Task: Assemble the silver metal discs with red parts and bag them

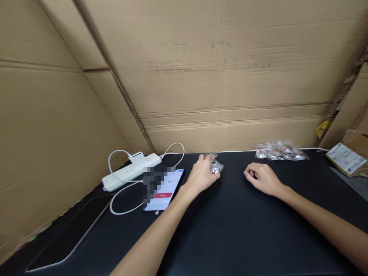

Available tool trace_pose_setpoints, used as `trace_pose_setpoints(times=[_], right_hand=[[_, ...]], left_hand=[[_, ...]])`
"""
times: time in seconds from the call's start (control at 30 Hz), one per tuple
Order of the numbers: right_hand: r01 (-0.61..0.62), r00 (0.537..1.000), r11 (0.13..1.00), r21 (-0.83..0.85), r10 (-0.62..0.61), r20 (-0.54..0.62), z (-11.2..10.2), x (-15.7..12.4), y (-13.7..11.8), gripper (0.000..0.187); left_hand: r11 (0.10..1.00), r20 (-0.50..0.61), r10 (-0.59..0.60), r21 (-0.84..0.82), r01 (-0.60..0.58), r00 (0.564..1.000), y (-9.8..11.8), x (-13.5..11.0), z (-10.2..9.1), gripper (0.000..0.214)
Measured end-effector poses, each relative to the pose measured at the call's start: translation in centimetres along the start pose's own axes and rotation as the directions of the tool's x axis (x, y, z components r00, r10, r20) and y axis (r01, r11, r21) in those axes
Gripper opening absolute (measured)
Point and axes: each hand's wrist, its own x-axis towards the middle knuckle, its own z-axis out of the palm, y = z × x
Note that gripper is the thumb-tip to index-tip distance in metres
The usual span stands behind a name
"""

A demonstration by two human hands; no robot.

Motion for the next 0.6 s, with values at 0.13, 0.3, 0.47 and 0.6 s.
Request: trace_pose_setpoints(times=[0.13,0.3,0.47,0.6], right_hand=[[-0.114,0.993,0.874,0.473,0.11,0.036,0.6,0.3,-0.6,0.023],[-0.234,0.972,0.536,0.811,0.135,0.191,0.8,0.6,-1.6,0.039],[-0.285,0.958,0.293,0.913,0.066,0.278,0.3,0.3,-3.0,0.039],[-0.282,0.959,0.25,0.927,0.109,0.262,0.0,0.3,-3.1,0.029]], left_hand=[[0.901,-0.119,0.24,-0.342,-0.267,0.963,1.4,-0.7,1.0,0.034],[0.569,-0.078,0.251,-0.795,-0.212,0.965,3.1,-1.3,2.6,0.032],[0.213,0.09,0.299,-0.977,0.025,0.95,3.9,-1.5,2.8,0.041],[0.165,0.142,0.239,-0.981,0.104,0.961,3.6,-1.3,2.4,0.043]])
